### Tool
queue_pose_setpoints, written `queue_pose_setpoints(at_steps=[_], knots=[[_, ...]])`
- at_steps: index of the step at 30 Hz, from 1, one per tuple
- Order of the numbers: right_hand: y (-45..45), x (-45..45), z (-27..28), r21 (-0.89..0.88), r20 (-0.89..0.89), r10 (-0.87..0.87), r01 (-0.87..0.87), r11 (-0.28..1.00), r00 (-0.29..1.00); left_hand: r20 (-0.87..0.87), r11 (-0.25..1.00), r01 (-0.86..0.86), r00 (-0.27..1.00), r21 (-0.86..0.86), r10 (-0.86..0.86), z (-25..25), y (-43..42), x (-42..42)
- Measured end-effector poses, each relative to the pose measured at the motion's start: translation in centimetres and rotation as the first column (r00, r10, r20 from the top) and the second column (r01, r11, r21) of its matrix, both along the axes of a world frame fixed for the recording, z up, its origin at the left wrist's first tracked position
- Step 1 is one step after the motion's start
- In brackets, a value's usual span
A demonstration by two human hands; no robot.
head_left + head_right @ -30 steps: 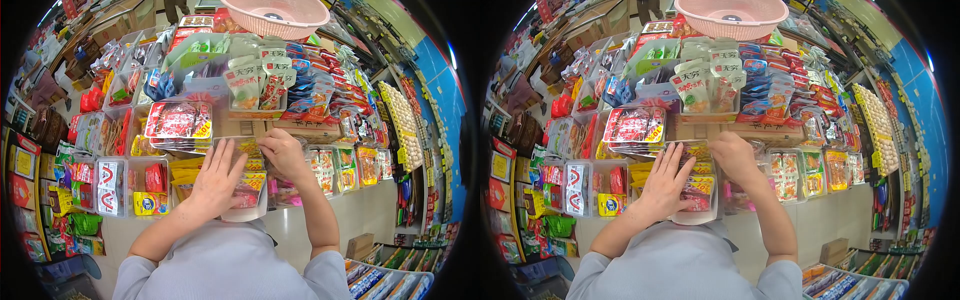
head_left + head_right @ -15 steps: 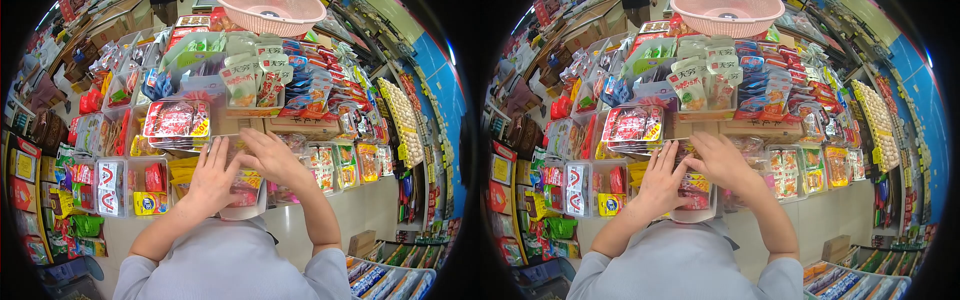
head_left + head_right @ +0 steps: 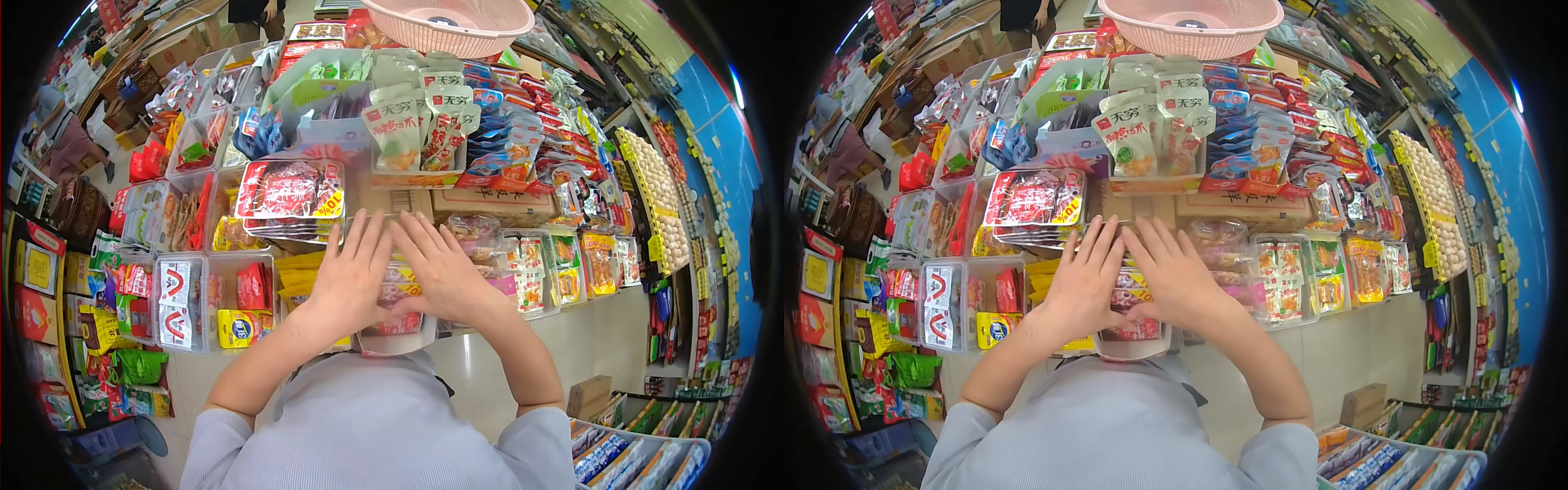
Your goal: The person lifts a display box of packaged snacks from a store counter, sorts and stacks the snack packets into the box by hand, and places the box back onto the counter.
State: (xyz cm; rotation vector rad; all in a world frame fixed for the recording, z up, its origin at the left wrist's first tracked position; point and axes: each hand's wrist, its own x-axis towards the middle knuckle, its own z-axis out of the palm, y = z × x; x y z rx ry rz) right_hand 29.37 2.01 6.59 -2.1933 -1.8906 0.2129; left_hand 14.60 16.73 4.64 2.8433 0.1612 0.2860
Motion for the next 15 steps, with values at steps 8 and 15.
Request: queue_pose_setpoints(at_steps=[8,15], knots=[[-0.8,0.4,-0.5,0.049,0.003,0.005,-0.006,0.999,1.000,0.002,0.998,0.058,0.998,0.007,-0.058,1.1,-0.3,-1.9],[-1.4,-0.8,0.1,0.106,-0.010,-0.056,0.057,0.993,0.998,-0.069,0.994,0.069,0.996,0.087,-0.063,0.6,-0.1,-0.9]])
